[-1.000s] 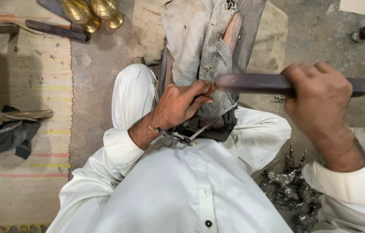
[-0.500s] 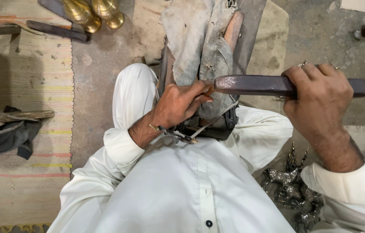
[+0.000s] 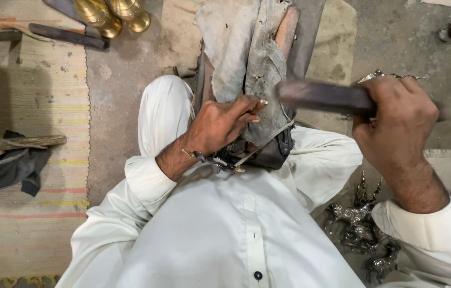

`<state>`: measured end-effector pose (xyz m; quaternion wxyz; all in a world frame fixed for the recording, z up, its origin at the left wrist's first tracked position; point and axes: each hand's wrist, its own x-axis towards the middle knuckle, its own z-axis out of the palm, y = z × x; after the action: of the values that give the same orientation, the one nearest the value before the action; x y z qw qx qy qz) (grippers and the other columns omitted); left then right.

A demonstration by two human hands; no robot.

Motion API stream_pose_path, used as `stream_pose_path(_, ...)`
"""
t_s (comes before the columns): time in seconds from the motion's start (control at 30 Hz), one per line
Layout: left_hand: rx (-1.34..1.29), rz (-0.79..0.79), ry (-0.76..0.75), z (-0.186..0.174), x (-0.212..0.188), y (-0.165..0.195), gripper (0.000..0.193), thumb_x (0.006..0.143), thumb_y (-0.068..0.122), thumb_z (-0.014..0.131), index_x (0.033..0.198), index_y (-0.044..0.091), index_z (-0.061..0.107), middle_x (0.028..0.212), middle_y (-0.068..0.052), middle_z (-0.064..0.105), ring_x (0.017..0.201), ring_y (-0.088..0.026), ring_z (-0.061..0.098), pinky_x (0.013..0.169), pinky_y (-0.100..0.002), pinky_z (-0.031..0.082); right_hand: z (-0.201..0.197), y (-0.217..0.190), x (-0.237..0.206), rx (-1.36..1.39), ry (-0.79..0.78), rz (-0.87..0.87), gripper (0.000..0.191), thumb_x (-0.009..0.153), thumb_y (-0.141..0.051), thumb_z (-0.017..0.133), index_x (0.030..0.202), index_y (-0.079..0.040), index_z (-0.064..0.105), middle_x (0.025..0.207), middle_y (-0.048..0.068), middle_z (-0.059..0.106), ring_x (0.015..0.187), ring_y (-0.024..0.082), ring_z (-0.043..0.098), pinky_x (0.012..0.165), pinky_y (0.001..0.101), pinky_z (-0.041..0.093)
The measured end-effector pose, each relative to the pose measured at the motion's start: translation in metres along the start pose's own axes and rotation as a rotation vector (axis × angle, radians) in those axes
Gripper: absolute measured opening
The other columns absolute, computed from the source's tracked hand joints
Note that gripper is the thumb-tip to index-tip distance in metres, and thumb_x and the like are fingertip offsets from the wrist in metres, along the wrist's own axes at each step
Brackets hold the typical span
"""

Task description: The person sits cross-legged on the floor with a leather work cushion on their lap and hammers a small silver animal figurine using a wooden mallet and a punch, repositioning the figurine between strikes. They set the finished piece aside and pick up another figurine to continue hammering.

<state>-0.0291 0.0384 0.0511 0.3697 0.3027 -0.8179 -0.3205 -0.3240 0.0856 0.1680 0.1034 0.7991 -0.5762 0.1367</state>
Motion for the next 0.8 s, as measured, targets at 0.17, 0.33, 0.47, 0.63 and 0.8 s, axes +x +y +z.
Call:
stream_pose_path(0.17,-0.019,0.098,0.023,-0.003,0.0,0.001,0.033,0.096,0.005,0.072,0.126,0.002,0.058,0.104,-0.012,0.077,0.091,-0.028,0.078,0.075,-0.037,0.063,-0.002,-0.004,0.002,-0.053,0.01,-0.045,0.028,0.076,0.004,0.077,0.102,-0.003,0.071,0.088,0.011,0.069,0.08,0.03,0.065,0.069,0.0398,0.049)
stream_pose_path(0.33,0.021,0.066,-0.014,-0.004,0.001,0.001,0.03,0.097,0.009,0.075,0.122,0.003,0.06,0.102,-0.012,0.077,0.086,-0.028,0.077,0.07,-0.037,0.061,0.001,-0.002,-0.004,-0.104,-0.017,-0.043,0.022,0.088,0.002,0.077,0.108,-0.004,0.071,0.095,0.01,0.07,0.086,0.027,0.065,0.075,0.0371,0.049)
stream_pose_path(0.47,0.005,0.095,0.003,-0.004,0.001,0.001,0.028,0.099,0.01,0.075,0.121,0.004,0.06,0.104,-0.011,0.077,0.087,-0.028,0.077,0.072,-0.038,0.062,0.002,0.001,-0.01,-0.054,-0.008,-0.017,0.019,0.088,0.002,0.077,0.105,-0.003,0.073,0.092,0.01,0.069,0.084,0.028,0.065,0.075,0.0391,0.049)
stream_pose_path(0.63,0.015,0.089,0.012,-0.003,0.001,0.002,0.031,0.096,0.004,0.074,0.123,0.002,0.058,0.107,-0.013,0.076,0.09,-0.03,0.076,0.071,-0.038,0.062,0.002,0.003,-0.014,-0.121,-0.002,-0.034,0.022,0.087,0.001,0.076,0.107,-0.005,0.072,0.096,0.008,0.069,0.088,0.027,0.065,0.076,0.0363,0.047)
stream_pose_path(0.8,0.018,0.095,-0.003,-0.004,0.0,0.0,0.036,0.093,-0.001,0.073,0.126,0.003,0.059,0.105,-0.015,0.076,0.092,-0.031,0.077,0.073,-0.039,0.062,0.002,0.002,-0.017,-0.068,0.025,-0.038,0.03,0.077,0.003,0.075,0.106,-0.004,0.071,0.095,0.009,0.068,0.089,0.03,0.065,0.074,0.0388,0.046)
